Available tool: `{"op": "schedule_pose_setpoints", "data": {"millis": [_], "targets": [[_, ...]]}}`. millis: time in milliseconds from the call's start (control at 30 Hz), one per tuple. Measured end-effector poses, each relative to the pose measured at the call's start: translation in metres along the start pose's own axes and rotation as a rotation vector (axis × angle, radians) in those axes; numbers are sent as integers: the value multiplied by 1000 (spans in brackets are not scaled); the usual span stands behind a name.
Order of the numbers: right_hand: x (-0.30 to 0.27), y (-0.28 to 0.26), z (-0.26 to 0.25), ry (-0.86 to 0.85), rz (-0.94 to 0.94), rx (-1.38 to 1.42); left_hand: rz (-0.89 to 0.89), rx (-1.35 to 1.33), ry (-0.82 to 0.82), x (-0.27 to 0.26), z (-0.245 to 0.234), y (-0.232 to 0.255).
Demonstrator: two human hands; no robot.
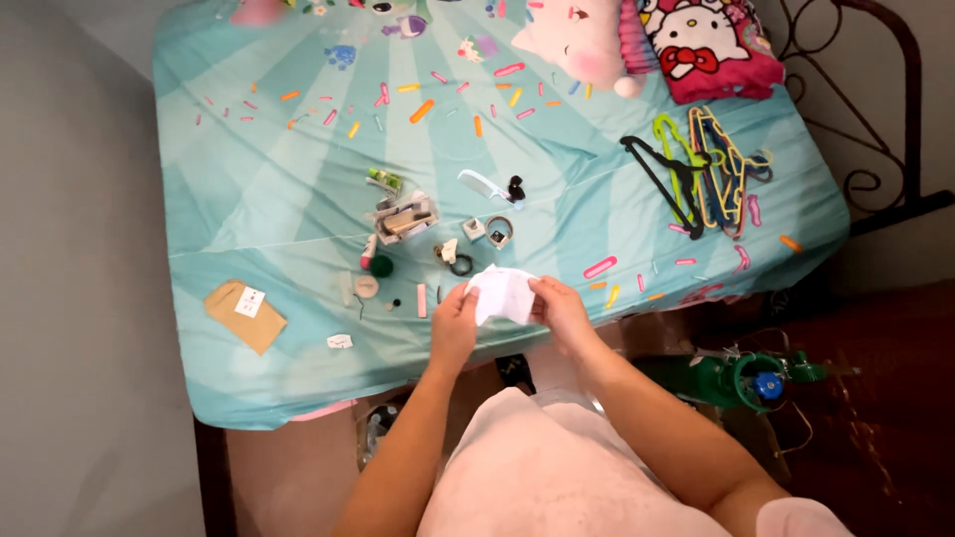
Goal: The person sorts small items and papers on a bed, picking up a box, papers, and a small packet, then places them into a cardboard box. They move around the room briefly to place an item on a vanity before returning to the bed to continue sorting.
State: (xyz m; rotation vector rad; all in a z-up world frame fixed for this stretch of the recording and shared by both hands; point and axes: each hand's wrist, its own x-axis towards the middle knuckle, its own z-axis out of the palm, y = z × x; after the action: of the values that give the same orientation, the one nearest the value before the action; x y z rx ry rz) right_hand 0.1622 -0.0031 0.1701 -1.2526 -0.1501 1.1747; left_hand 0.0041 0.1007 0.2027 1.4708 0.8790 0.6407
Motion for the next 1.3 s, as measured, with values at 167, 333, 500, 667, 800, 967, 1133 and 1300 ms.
{"op": "schedule_pose_setpoints", "data": {"millis": [167,333,500,667,800,967,1133,1300], "targets": [[-21,-17,23,-39,-36,-58,-91,-318,-37,-3,-16,4],[-22,0,19,-95,-80,-41,42,-108,-16,-11,-25,-5],[-54,-20,38,-80,-24,-30,100,177,60,-33,-20,30],[-70,-6,34,-77,-59,-378,426,376,86,-57,-9,29],[-90,1,27,-141,84,-53,512,464,19,-77,2,12],[-116,19,-12,-72,141,192,791,640,-171,-105,20,-8],[-134,79,-88,80,114,275,802,553,-374,-138,46,-23],[-180,99,-116,437,165,330,727,405,-704,-156,84,-1]]}}
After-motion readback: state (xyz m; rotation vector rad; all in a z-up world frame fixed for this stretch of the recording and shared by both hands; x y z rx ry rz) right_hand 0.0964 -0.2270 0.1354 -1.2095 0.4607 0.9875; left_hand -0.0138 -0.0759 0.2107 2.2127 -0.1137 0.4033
